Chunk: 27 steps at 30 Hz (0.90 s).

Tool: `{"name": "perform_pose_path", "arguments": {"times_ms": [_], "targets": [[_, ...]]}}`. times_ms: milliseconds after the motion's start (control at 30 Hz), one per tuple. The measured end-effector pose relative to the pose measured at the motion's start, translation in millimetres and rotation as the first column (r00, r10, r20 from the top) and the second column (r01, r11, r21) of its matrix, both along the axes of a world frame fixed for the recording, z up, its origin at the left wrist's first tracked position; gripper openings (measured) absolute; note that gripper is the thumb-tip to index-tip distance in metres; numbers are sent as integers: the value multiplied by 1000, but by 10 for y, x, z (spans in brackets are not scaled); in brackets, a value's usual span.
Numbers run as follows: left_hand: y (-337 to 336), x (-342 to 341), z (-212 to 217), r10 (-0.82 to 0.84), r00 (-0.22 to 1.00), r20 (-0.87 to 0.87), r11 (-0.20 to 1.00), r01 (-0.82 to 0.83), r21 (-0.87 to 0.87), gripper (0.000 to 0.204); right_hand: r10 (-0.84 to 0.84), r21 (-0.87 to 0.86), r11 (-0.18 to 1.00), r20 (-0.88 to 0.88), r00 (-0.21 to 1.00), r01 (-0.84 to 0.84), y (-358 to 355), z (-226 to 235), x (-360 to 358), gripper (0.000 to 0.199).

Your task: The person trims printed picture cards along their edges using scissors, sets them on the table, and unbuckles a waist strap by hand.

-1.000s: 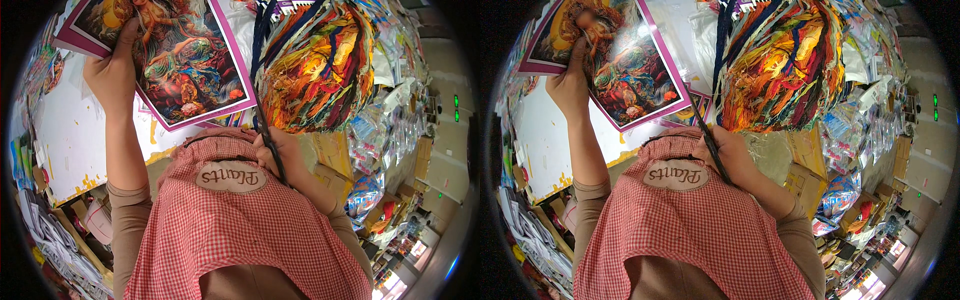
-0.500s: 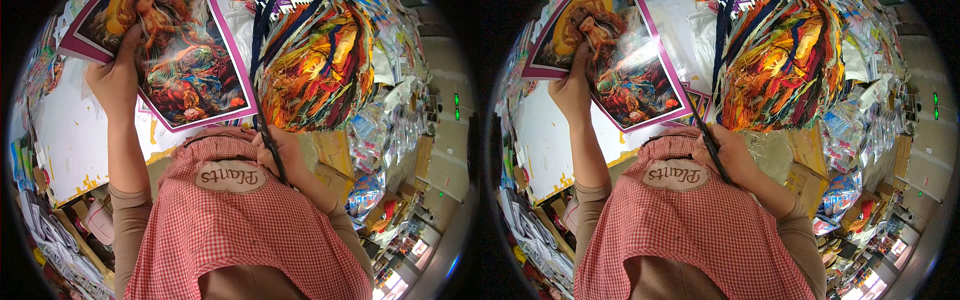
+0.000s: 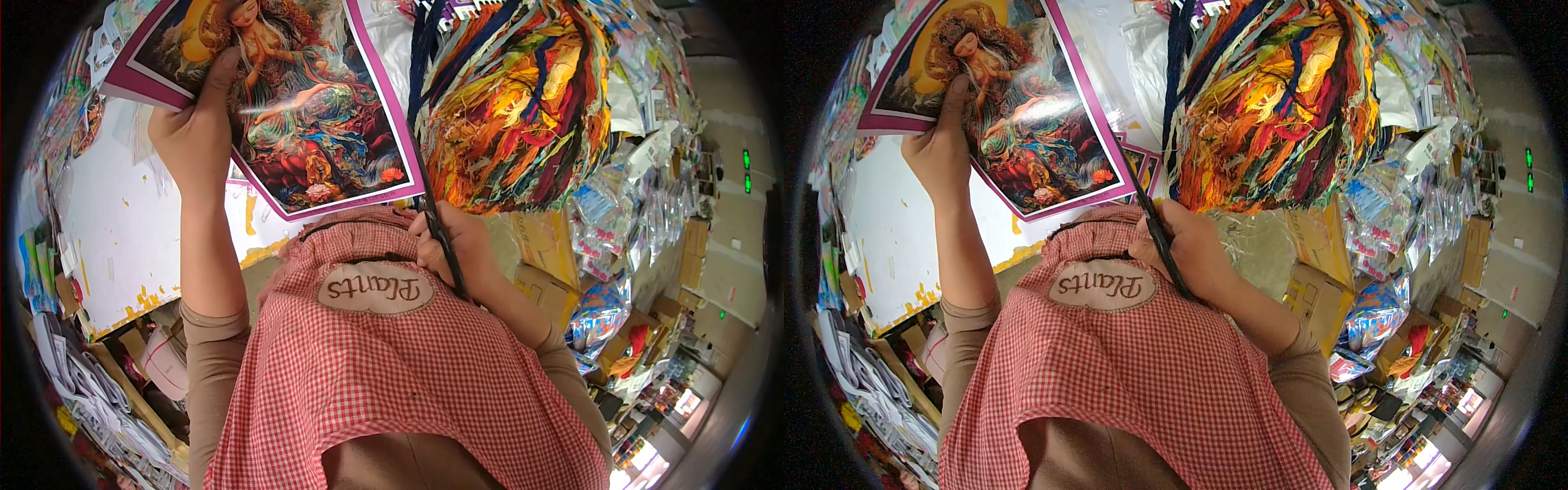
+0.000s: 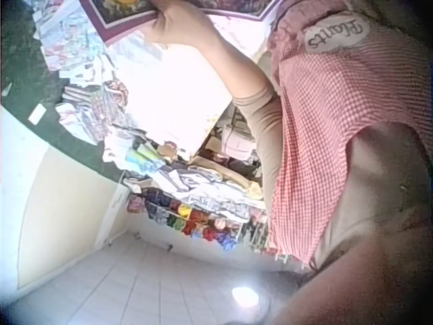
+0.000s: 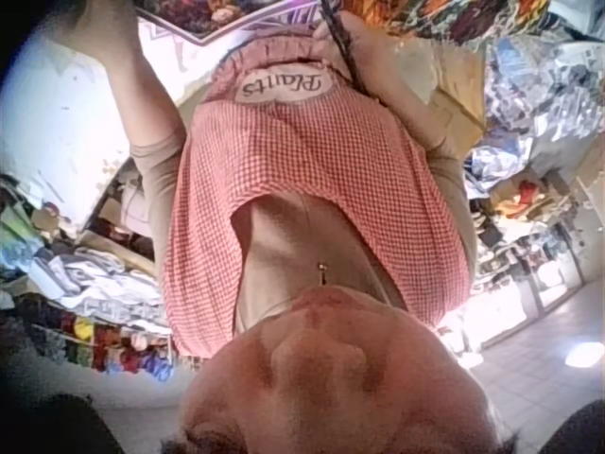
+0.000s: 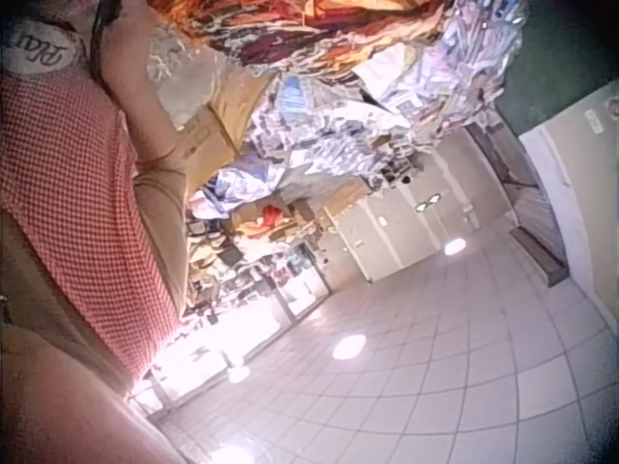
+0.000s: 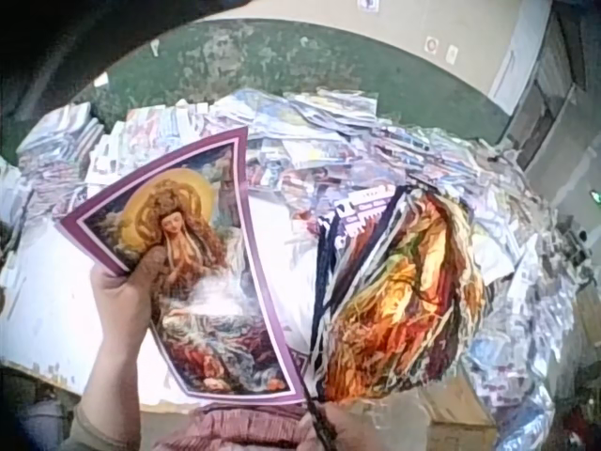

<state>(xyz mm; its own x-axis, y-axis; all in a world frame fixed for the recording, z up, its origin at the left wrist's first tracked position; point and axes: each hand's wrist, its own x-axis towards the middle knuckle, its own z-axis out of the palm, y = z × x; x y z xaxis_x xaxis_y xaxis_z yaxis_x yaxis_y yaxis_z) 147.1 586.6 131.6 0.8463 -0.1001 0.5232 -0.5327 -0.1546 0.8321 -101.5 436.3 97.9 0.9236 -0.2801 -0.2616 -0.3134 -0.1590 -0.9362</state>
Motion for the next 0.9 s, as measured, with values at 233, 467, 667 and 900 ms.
{"name": "perform_pose_path", "arguments": {"times_ms": [233, 467, 667, 900], "targets": [[-3, 7, -14, -39, 999, 12, 998, 39, -45, 17, -11, 51, 999, -42, 999, 13, -3, -33, -9, 42], [2, -49, -29, -42, 999, -9, 997, 41, -68, 17, 1, -77, 997, 65, 998, 4, -3, -54, 14, 32], [1, -58, -44, -62, 997, 56, 993, 67, -94, 23, -14, 24, 1000, -35, 999, 15, 3, -57, 21, 31], [-27, -96, -37, -67, 998, 13, 991, 68, -115, 16, 1, -24, 1000, 47, 999, 0, -9, -140, 17, 50]]}}
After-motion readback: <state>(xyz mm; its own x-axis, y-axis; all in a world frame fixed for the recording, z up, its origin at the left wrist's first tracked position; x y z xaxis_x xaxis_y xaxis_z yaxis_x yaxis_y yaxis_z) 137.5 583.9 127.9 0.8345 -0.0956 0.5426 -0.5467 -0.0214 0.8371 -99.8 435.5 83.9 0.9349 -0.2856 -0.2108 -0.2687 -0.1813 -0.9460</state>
